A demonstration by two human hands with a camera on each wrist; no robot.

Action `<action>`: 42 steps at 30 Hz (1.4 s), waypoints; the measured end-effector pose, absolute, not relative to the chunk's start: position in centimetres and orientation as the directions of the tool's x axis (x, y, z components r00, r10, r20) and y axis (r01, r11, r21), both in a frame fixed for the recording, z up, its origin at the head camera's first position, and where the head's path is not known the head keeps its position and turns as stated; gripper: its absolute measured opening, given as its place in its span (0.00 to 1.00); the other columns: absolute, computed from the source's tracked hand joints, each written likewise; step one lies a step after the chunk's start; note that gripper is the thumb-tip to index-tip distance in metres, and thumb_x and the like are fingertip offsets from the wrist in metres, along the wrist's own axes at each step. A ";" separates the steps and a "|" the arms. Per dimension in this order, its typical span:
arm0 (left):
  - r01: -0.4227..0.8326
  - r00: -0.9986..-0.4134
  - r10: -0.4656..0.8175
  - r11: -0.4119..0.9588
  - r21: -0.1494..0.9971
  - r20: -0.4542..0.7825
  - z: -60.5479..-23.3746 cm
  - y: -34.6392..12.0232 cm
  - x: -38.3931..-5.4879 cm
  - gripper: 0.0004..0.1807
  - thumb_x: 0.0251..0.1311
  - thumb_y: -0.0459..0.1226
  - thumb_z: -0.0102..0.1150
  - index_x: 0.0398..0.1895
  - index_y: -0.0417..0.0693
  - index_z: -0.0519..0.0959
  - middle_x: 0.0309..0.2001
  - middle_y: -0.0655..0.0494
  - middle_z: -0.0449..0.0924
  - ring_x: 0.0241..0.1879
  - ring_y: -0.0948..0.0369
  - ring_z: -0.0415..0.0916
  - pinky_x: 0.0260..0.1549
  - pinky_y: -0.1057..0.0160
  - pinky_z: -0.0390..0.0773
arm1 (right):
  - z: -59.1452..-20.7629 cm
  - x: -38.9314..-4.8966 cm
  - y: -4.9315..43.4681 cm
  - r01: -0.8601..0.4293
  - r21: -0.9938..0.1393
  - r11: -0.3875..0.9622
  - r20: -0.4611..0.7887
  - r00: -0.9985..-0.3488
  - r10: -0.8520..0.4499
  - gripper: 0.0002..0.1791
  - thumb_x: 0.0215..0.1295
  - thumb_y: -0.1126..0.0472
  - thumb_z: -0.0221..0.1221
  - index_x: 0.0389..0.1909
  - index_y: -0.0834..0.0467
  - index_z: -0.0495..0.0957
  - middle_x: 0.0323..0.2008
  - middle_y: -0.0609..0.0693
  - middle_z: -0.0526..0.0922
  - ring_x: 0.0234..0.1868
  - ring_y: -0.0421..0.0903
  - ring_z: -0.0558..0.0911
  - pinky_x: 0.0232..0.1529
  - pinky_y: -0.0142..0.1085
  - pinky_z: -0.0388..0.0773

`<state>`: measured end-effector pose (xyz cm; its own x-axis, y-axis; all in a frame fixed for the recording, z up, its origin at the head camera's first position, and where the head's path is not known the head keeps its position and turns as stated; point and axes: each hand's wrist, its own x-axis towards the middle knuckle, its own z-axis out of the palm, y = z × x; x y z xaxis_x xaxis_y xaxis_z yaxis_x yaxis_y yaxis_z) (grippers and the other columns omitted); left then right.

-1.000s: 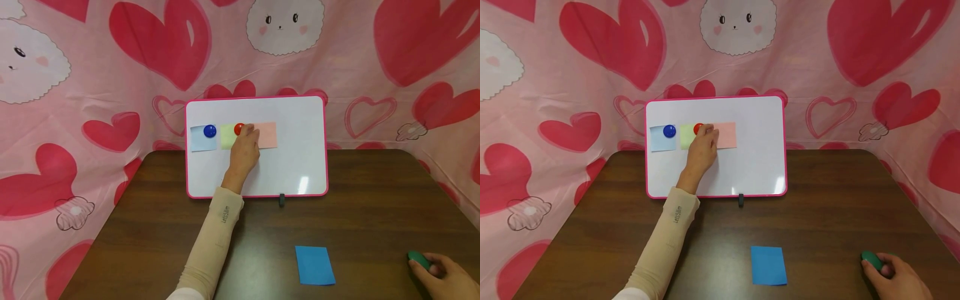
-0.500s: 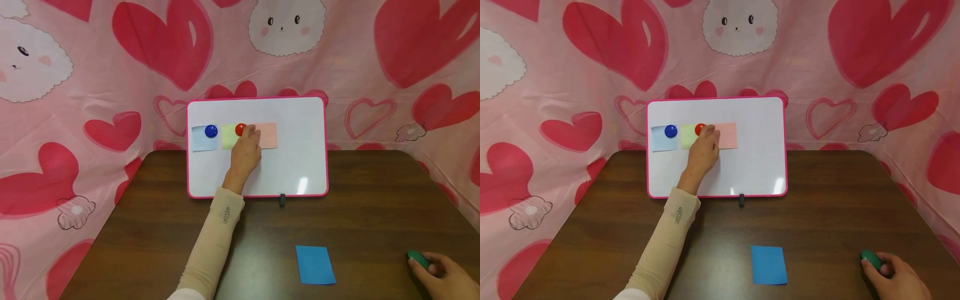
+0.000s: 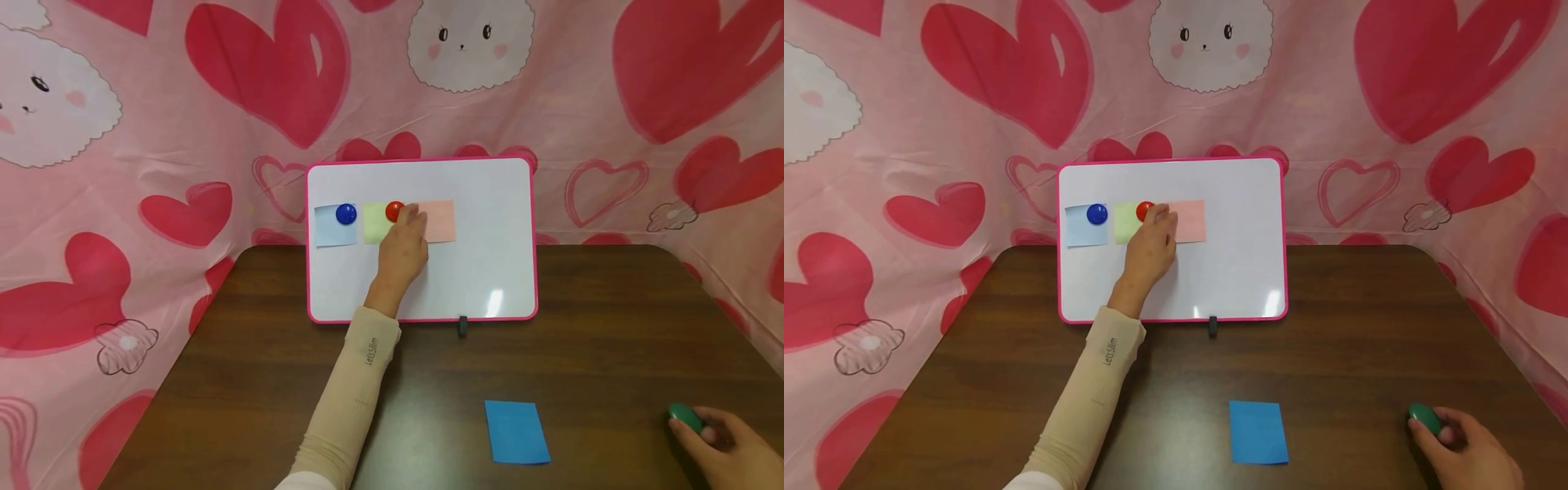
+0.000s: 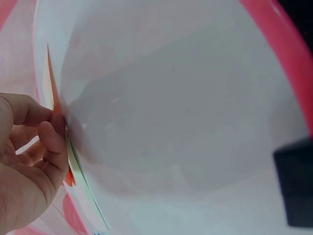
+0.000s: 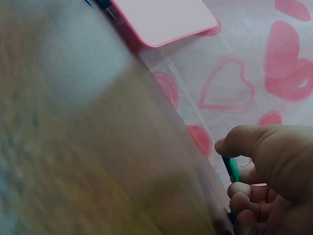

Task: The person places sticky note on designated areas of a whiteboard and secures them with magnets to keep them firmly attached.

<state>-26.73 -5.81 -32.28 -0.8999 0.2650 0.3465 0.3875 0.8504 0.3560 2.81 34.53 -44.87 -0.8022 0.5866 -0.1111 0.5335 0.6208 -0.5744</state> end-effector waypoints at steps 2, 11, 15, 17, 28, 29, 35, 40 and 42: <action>0.385 -0.901 0.265 0.853 0.353 0.343 -32.3 -5.8 -26.7 0.25 0.73 0.36 0.53 0.73 0.45 0.70 0.73 0.51 0.61 0.60 0.52 0.74 0.58 0.60 0.74 | -44.8 2.8 34.4 0.524 -0.588 0.616 -0.095 -0.801 0.591 0.36 0.68 0.42 0.62 0.57 0.72 0.72 0.30 0.50 0.77 0.23 0.36 0.70 0.21 0.29 0.68; 0.387 -0.901 0.270 0.854 0.348 0.341 -32.5 -5.9 -26.7 0.26 0.74 0.36 0.52 0.73 0.45 0.69 0.74 0.51 0.60 0.62 0.52 0.73 0.59 0.59 0.74 | -43.4 2.6 33.6 0.525 -0.583 0.620 -0.129 -0.813 0.568 0.39 0.68 0.39 0.61 0.59 0.72 0.71 0.33 0.51 0.79 0.25 0.34 0.72 0.22 0.28 0.68; 0.381 -0.905 0.271 0.858 0.343 0.329 -32.5 -5.9 -26.7 0.27 0.73 0.36 0.53 0.74 0.45 0.68 0.74 0.51 0.59 0.60 0.53 0.74 0.57 0.60 0.76 | -42.5 2.3 33.0 0.485 -0.562 0.670 -0.076 -0.837 0.542 0.37 0.67 0.39 0.62 0.58 0.70 0.72 0.34 0.53 0.81 0.25 0.34 0.71 0.23 0.26 0.66; 0.379 -0.907 0.275 0.862 0.335 0.320 -32.5 -5.9 -26.7 0.28 0.72 0.36 0.54 0.74 0.45 0.68 0.74 0.51 0.58 0.59 0.53 0.74 0.55 0.60 0.77 | -42.0 2.2 32.7 0.456 -0.545 0.704 -0.046 -0.854 0.518 0.37 0.68 0.39 0.61 0.58 0.69 0.73 0.36 0.55 0.81 0.25 0.36 0.71 0.24 0.28 0.65; 0.380 -0.907 0.275 0.861 0.337 0.320 -32.2 -5.7 -26.6 0.28 0.72 0.35 0.53 0.74 0.45 0.68 0.74 0.52 0.58 0.58 0.52 0.75 0.51 0.59 0.79 | -39.0 -0.3 30.6 0.281 -0.523 0.805 0.077 -0.924 0.374 0.33 0.68 0.42 0.63 0.58 0.66 0.74 0.40 0.59 0.82 0.33 0.34 0.76 0.31 0.44 0.69; 0.382 -0.905 0.274 0.860 0.338 0.326 -32.2 -5.8 -26.6 0.27 0.72 0.35 0.52 0.74 0.45 0.68 0.74 0.52 0.59 0.57 0.52 0.75 0.51 0.58 0.79 | -38.8 -0.5 30.3 0.248 -0.528 0.813 0.110 -0.929 0.354 0.31 0.67 0.44 0.64 0.57 0.65 0.76 0.39 0.58 0.82 0.32 0.30 0.73 0.31 0.42 0.68; 0.384 -0.904 0.269 0.853 0.354 0.332 -32.3 -5.9 -26.5 0.27 0.71 0.34 0.51 0.73 0.45 0.69 0.74 0.51 0.60 0.59 0.50 0.75 0.52 0.56 0.79 | -37.7 -2.1 28.4 0.079 -0.546 0.834 0.233 -0.942 0.242 0.25 0.65 0.50 0.68 0.54 0.64 0.78 0.38 0.54 0.81 0.30 0.25 0.69 0.26 0.28 0.65; 0.371 -0.913 0.267 0.858 0.355 0.308 -32.3 -5.9 -26.4 0.27 0.72 0.35 0.51 0.74 0.45 0.68 0.75 0.52 0.58 0.60 0.51 0.74 0.53 0.57 0.78 | -36.9 -3.6 27.4 0.015 -0.544 0.839 0.269 -0.944 0.192 0.26 0.64 0.51 0.69 0.55 0.63 0.78 0.39 0.54 0.81 0.32 0.25 0.68 0.28 0.27 0.65; 0.368 -0.915 0.267 0.861 0.351 0.303 -32.2 -5.8 -26.4 0.28 0.72 0.35 0.51 0.74 0.45 0.67 0.75 0.52 0.58 0.60 0.51 0.74 0.52 0.57 0.78 | -36.6 -4.2 27.1 -0.007 -0.540 0.842 0.292 -0.940 0.179 0.25 0.64 0.51 0.69 0.55 0.62 0.78 0.39 0.54 0.81 0.33 0.25 0.67 0.30 0.28 0.64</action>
<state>-26.37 -5.83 -32.19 -0.9148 0.2670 0.3029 0.3676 0.8612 0.3509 -4.16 27.09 -36.59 -0.9396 0.1789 0.2919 -0.0074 0.8419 -0.5396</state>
